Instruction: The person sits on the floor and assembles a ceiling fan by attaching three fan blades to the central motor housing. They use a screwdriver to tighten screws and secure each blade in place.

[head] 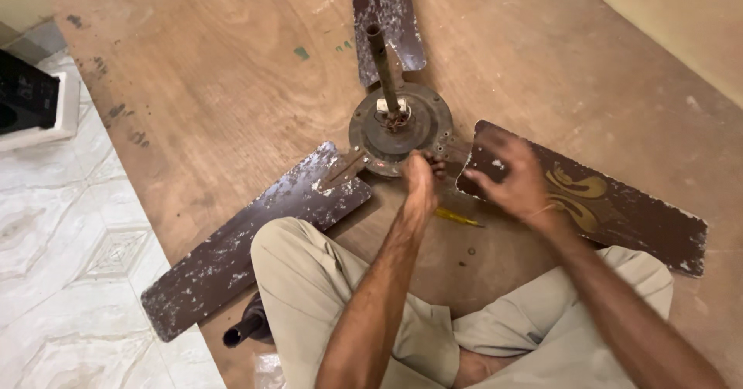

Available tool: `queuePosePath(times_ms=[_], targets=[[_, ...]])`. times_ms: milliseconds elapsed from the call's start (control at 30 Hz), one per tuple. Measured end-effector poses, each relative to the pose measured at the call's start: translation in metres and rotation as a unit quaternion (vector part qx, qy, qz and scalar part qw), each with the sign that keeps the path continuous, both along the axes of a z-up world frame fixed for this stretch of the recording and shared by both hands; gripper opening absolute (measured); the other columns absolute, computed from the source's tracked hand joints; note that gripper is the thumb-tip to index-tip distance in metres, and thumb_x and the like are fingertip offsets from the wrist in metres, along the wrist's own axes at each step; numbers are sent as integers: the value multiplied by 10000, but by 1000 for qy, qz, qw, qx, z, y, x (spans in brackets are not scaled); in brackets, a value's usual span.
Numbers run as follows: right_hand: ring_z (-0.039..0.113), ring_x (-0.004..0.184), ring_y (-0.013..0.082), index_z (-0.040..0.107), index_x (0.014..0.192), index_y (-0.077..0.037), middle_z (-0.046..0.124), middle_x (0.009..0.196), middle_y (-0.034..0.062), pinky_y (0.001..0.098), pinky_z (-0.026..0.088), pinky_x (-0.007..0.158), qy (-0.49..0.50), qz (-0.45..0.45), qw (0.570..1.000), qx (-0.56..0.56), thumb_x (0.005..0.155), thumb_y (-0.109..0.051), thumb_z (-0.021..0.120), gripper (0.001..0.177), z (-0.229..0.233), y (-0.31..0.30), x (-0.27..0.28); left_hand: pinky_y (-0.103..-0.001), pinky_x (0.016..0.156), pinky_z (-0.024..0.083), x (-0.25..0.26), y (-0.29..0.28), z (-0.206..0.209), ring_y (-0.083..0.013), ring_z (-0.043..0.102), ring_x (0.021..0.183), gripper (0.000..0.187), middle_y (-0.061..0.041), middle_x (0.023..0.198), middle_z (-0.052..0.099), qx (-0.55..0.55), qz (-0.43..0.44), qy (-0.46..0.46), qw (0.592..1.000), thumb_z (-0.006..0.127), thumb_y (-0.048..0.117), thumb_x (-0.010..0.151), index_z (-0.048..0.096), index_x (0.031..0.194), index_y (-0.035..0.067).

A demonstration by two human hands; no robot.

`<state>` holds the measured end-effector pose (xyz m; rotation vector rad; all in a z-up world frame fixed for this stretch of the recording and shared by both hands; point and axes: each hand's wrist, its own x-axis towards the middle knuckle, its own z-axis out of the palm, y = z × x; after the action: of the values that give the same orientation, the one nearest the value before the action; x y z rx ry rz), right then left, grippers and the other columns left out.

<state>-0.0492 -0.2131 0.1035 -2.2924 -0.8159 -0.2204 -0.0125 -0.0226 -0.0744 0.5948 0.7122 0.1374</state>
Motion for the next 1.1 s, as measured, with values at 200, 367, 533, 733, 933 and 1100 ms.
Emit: queuePosePath(times_ms=[200,367,533,733,933,1100], targets=[[233,1468,484,306,1615,56,259,1592,306,540,282,1143,59,15,921,-386,521,-690,963,1478,-30,-92,68,-330,661,496,-55,-3,8,-210,622,739,264,-114,830,706,374,-1,46,926,554,133,819,763,849,-26],[646,1200,379,581,1414,-30,664,1290,243,454,506,1033,197,-22,960,-199,832,-554,726,796,-77,-131,116,-400,783,521,-67,-24,28,-242,669,810,496,-162,907,755,429,-136,154,880,576,431,913,763,980,-23],[743,991,358,746,1196,-67,775,1049,201,475,569,891,271,-72,937,-209,1054,-387,594,382,-103,-140,148,-407,806,537,-70,-55,54,-209,673,860,617,-123,934,760,393,-214,66,892,590,554,975,763,1059,-31],[729,947,303,741,1196,-43,761,1097,199,447,569,857,97,3,988,-119,1066,-288,606,308,-71,-152,191,-401,782,521,-38,-74,99,-211,629,828,453,-126,919,758,385,-120,24,915,585,376,1028,749,1086,-42],[707,879,334,735,1106,17,757,874,218,489,578,806,125,2,986,-112,995,-232,791,278,114,-134,195,-416,781,506,15,-51,196,-221,579,832,506,-179,909,742,441,10,-47,896,596,379,1026,729,1011,-109],[720,955,211,710,1149,-32,717,1045,104,407,614,870,-112,71,991,-15,1007,-172,753,204,211,-125,162,-380,767,527,44,-30,265,-195,645,842,735,-60,876,685,450,31,-81,889,577,605,952,686,1216,-72]])
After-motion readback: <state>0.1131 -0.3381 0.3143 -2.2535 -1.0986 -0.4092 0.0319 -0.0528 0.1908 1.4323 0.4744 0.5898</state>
